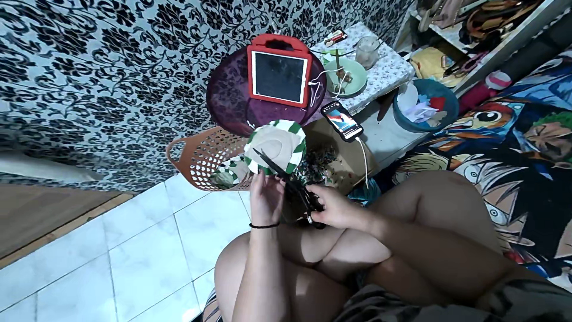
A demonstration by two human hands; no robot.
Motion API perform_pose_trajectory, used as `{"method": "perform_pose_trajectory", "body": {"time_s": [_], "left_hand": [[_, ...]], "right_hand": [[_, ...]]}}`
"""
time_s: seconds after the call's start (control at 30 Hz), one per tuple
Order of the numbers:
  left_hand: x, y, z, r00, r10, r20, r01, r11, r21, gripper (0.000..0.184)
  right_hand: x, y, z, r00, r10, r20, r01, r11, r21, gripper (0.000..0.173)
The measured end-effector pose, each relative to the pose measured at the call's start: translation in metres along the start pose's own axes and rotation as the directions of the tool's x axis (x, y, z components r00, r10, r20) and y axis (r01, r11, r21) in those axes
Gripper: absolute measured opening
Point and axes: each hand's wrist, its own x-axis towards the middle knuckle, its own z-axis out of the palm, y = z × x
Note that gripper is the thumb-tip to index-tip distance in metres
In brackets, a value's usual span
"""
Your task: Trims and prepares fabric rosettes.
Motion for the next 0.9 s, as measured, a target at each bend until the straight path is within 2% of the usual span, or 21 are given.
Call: {"method": "perform_pose_trajectory", "body": {"time_s": [0.1,0.2,0.3,0.4,0.67,0.77,0.9], "left_hand": [[0.001,-0.004,0.008,0.995,-0.062,-0.074,0.059,0.997,-0.044,0.029],[0.005,-0.001,0.005,0.996,-0.065,-0.054,0.059,0.992,-0.113,0.034],[0.007,0.001,-0.001,0.999,-0.040,0.006,0.040,0.960,-0.277,0.032],[0.007,0.003,0.002,0.999,-0.022,-0.035,0.009,0.938,-0.345,0.031],[0.010,0.004,0.001,0.978,0.038,-0.203,-0.078,0.978,-0.191,0.030],[0.012,0.006,0.001,0.970,0.054,-0.236,-0.097,0.980,-0.176,0.028],[0.012,0.009,0.000,0.976,0.071,-0.206,-0.115,0.971,-0.210,0.027]], "right_hand": [[0.000,0.001,-0.001,1.000,-0.014,-0.015,0.014,0.999,-0.031,0.067],[-0.002,0.001,-0.003,1.000,-0.016,-0.016,0.016,0.998,-0.056,0.067],[-0.002,0.002,-0.002,1.000,-0.021,-0.005,0.021,0.998,-0.063,0.067],[-0.002,0.002,0.000,0.999,-0.032,0.023,0.033,0.997,-0.063,0.066],[-0.005,0.003,-0.001,0.998,-0.050,0.050,0.052,0.997,-0.049,0.062],[-0.005,0.009,0.002,0.993,-0.116,-0.028,0.115,0.993,-0.033,0.055],[-0.006,0.008,0.004,0.988,-0.093,-0.120,0.095,0.995,0.017,0.057]]}}
